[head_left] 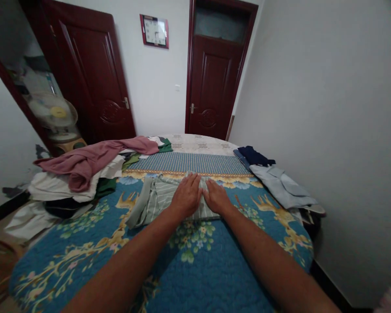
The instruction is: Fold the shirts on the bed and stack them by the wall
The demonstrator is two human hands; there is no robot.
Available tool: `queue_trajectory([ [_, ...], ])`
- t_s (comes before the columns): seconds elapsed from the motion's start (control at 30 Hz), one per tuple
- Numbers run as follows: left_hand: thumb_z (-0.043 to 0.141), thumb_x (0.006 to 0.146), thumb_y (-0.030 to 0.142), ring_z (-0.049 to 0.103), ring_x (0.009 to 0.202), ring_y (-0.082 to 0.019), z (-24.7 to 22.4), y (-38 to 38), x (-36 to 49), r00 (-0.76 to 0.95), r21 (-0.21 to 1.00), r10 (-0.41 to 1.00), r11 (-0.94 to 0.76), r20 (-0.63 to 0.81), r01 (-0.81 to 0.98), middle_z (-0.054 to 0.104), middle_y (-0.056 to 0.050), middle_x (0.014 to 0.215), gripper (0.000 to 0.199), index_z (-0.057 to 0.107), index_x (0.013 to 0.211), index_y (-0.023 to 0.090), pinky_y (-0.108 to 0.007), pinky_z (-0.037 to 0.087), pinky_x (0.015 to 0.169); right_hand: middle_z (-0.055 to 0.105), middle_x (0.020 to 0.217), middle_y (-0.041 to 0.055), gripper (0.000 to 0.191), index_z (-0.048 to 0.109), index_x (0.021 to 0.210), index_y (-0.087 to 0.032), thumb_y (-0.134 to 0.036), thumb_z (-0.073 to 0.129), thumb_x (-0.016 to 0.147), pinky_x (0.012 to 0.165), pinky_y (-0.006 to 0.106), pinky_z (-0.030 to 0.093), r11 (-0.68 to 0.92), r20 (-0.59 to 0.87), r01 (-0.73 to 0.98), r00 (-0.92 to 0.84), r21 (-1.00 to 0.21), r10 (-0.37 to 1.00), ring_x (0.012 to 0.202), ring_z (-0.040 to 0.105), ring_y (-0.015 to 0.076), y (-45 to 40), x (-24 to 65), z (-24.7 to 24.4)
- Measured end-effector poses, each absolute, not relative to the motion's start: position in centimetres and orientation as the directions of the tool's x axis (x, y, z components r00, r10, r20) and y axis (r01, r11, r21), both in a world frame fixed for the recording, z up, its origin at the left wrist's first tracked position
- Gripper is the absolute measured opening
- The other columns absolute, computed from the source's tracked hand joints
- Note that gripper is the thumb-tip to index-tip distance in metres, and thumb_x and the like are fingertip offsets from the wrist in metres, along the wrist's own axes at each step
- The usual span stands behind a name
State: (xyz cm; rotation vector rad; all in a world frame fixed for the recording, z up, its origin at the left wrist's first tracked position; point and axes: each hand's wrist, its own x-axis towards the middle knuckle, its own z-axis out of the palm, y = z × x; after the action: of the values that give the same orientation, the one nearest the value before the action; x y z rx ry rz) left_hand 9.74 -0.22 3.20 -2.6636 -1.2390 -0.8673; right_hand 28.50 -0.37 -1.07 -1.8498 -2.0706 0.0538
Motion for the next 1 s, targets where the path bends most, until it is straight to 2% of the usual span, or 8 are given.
queue_trajectory([
  [0.1,0.038,0.108,0.03,0.045,0.152,-0.029,2.5,2.7,11.3,0.549,0.158,0.744,-0.637,0.38,0.754,0.054,-0.02,0.158,0.052,0.05,0.153,0.008,-0.049,0.036,0.125,0.037,0.17,0.0194,0.063,0.042,0.162,-0.011,-0.047,0.031,0.111,0.129,0.056,0.024,0.135,0.241,0.951,-0.068,-0.277,0.968,0.159,0.032,0.0314,-0.8,28.4,-0.8],
  [0.2,0.037,0.108,0.034,0.053,0.144,-0.031,1.1,4.7,11.7,0.47,0.141,0.84,-0.518,0.272,0.843,0.06,-0.024,0.15,0.048,0.057,0.144,0.008,-0.051,0.042,0.118,0.034,0.171,0.0194,0.065,0.04,0.163,-0.011,-0.048,0.035,0.11,0.129,0.056,0.023,0.119,0.245,0.954,-0.05,-0.276,0.968,0.159,0.031,0.0326,-1.0,28.2,-0.6],
  [0.37,0.036,0.109,0.037,0.052,0.143,-0.032,0.1,5.7,11.3,0.409,0.127,0.874,-0.452,0.263,0.883,0.059,-0.024,0.15,0.049,0.058,0.141,0.008,-0.052,0.038,0.118,0.028,0.174,0.0189,0.071,0.037,0.165,-0.008,-0.05,0.036,0.109,0.131,0.058,0.016,0.147,0.266,0.962,-0.083,-0.232,0.96,0.162,0.022,0.0349,-1.9,27.6,-0.7],
  [0.6,0.035,0.11,0.046,0.046,0.149,-0.034,-0.3,4.8,11.3,0.398,0.157,0.859,-0.463,0.323,0.872,0.056,-0.023,0.155,0.056,0.056,0.146,0.009,-0.055,0.035,0.121,0.022,0.176,0.0141,0.076,0.033,0.169,-0.013,-0.056,0.038,0.107,0.132,0.058,0.016,0.233,0.224,0.939,-0.177,-0.252,0.958,0.165,0.014,0.0343,-5.5,27.1,-1.4],
  [0.77,0.031,0.111,0.052,0.037,0.156,-0.035,-0.2,2.5,10.8,0.425,0.133,0.826,-0.5,0.372,0.856,0.051,-0.02,0.162,0.063,0.053,0.153,0.011,-0.057,0.028,0.126,0.025,0.176,0.0118,0.076,0.034,0.169,-0.018,-0.059,0.04,0.105,0.131,0.059,0.017,0.263,0.233,0.939,-0.211,-0.222,0.949,0.164,0.016,0.0355,-6.5,27.3,-1.8],
  [0.9,0.033,0.109,0.057,0.03,0.16,-0.035,-0.4,-0.7,8.8,0.507,0.102,0.8,-0.561,0.321,0.822,0.042,-0.017,0.169,0.069,0.044,0.161,0.014,-0.058,0.021,0.129,0.026,0.175,0.0136,0.078,0.037,0.167,-0.016,-0.061,0.041,0.105,0.131,0.059,0.018,0.265,0.222,0.941,-0.218,-0.212,0.95,0.164,0.018,0.0365,-6.5,27.3,-1.6],
  [1.0,0.034,0.108,0.055,0.028,0.161,-0.035,-0.9,-3.2,6.7,0.529,0.055,0.795,-0.567,0.297,0.822,0.036,-0.02,0.171,0.072,0.04,0.163,0.01,-0.058,0.018,0.13,0.025,0.176,0.0144,0.083,0.034,0.168,-0.015,-0.067,0.042,0.103,0.13,0.06,0.017,0.27,0.213,0.94,-0.226,-0.207,0.951,0.164,0.016,0.0376,-6.6,27.4,-1.3],
])
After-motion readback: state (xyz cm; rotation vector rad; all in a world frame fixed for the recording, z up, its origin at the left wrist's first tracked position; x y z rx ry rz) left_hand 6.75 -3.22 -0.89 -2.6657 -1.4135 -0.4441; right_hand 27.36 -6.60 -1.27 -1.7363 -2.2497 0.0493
